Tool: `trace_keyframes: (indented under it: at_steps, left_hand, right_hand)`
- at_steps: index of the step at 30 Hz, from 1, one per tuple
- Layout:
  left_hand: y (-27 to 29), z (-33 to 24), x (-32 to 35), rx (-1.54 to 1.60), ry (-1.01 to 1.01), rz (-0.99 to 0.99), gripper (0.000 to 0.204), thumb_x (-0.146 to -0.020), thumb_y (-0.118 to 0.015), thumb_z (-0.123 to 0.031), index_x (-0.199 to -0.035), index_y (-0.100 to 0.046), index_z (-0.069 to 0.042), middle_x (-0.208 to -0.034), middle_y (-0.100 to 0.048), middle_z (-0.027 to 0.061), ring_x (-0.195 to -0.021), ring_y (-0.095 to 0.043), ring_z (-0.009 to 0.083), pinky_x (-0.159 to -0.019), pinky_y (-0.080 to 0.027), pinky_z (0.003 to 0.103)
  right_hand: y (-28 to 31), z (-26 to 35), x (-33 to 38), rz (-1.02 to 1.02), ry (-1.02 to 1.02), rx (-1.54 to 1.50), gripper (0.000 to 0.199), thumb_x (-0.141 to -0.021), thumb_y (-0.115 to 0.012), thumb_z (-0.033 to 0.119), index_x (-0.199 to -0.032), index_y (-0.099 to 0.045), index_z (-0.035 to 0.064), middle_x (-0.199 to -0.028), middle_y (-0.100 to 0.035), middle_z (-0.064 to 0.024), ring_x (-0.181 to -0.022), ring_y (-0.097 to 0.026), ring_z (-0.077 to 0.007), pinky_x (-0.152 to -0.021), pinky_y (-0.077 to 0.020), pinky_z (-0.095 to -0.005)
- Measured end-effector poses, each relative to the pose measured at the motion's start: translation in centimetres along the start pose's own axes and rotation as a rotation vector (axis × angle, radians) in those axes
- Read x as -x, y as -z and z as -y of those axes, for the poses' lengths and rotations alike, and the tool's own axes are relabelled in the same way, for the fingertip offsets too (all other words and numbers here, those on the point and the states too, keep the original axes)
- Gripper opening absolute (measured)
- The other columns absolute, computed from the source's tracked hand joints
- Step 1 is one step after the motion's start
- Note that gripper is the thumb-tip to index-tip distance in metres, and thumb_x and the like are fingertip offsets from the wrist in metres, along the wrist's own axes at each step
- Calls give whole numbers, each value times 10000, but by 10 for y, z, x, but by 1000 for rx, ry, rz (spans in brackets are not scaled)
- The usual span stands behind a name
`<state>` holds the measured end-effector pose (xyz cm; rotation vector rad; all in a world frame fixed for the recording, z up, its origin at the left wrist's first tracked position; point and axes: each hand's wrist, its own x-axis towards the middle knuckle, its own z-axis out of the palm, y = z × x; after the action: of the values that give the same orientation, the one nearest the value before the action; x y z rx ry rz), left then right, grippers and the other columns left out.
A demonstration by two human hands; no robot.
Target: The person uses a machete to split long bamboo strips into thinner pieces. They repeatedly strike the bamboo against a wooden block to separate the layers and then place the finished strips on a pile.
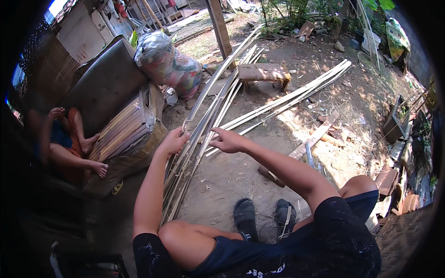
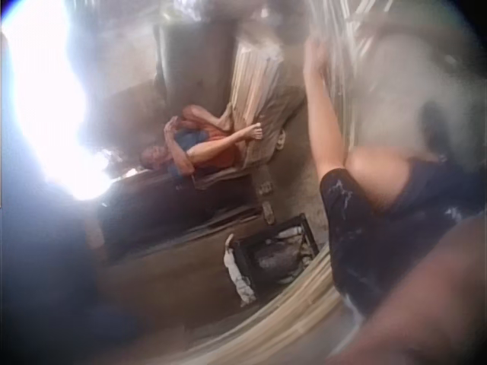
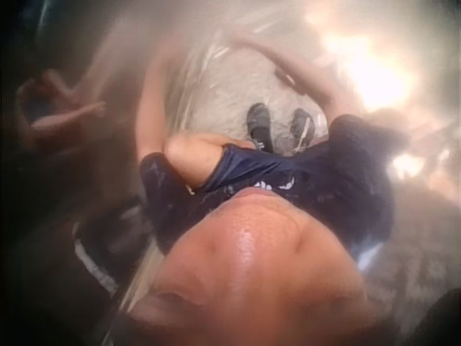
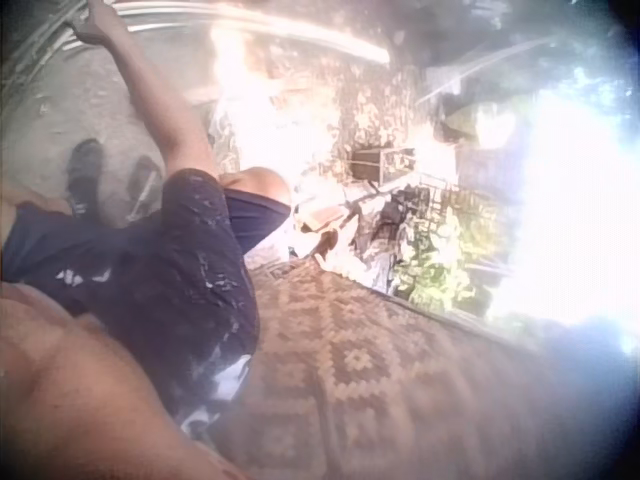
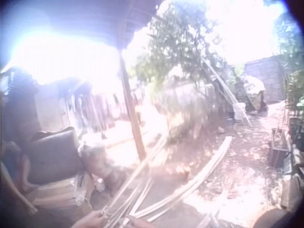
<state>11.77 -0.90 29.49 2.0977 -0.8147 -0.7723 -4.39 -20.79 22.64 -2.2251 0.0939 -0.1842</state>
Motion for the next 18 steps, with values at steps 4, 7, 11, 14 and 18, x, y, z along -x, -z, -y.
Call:
trace_keyframes:
  at_steps: [4,7,11,14,18]
  left_hand:
    - [9,49,-56,-551,-95,-197,338,-889,-662,-247,-1155,-653,-39,-1008,-692,235,-944,-661,388,-826,-521,453]
    - [16,82,-70,-677,-58,-235,358,-887,-647,-235,-1205,-642,-71,-1108,-665,276,-1109,-608,436,-941,-484,481]
    - [34,125,-78,-657,-10,-267,443,-888,-657,-243,-1295,-598,-77,-1110,-670,261,-1115,-609,433,-944,-487,482]
    - [44,138,-79,-700,138,-326,603,-883,-684,-286,-1416,-473,-96,-1229,-609,281,-1173,-574,442,-984,-464,493]
    - [27,127,-83,-1025,380,-448,888,-865,-725,-356,-1572,-216,-185,-1494,-336,340,-1322,-440,481,-1074,-383,523]
  right_hand:
    - [33,-21,36,437,5,370,661,-937,-602,477,-1417,-479,40,-1311,-600,-231,-1228,-560,-397,-1036,-447,-462]
    - [79,-24,90,649,-85,623,610,-939,-599,473,-1410,-505,96,-1324,-598,-209,-1236,-552,-395,-1043,-442,-468]
    - [144,-53,165,760,-294,624,602,-942,-592,475,-1402,-509,97,-1305,-610,-202,-1225,-560,-391,-1028,-451,-469]
    - [197,-51,208,677,-534,608,596,-945,-585,480,-1401,-503,106,-1257,-637,-198,-1180,-598,-369,-998,-473,-455]
    - [223,-102,267,349,-548,448,545,-954,-576,444,-1380,-530,107,-1142,-687,-179,-1105,-641,-346,-936,-502,-443]
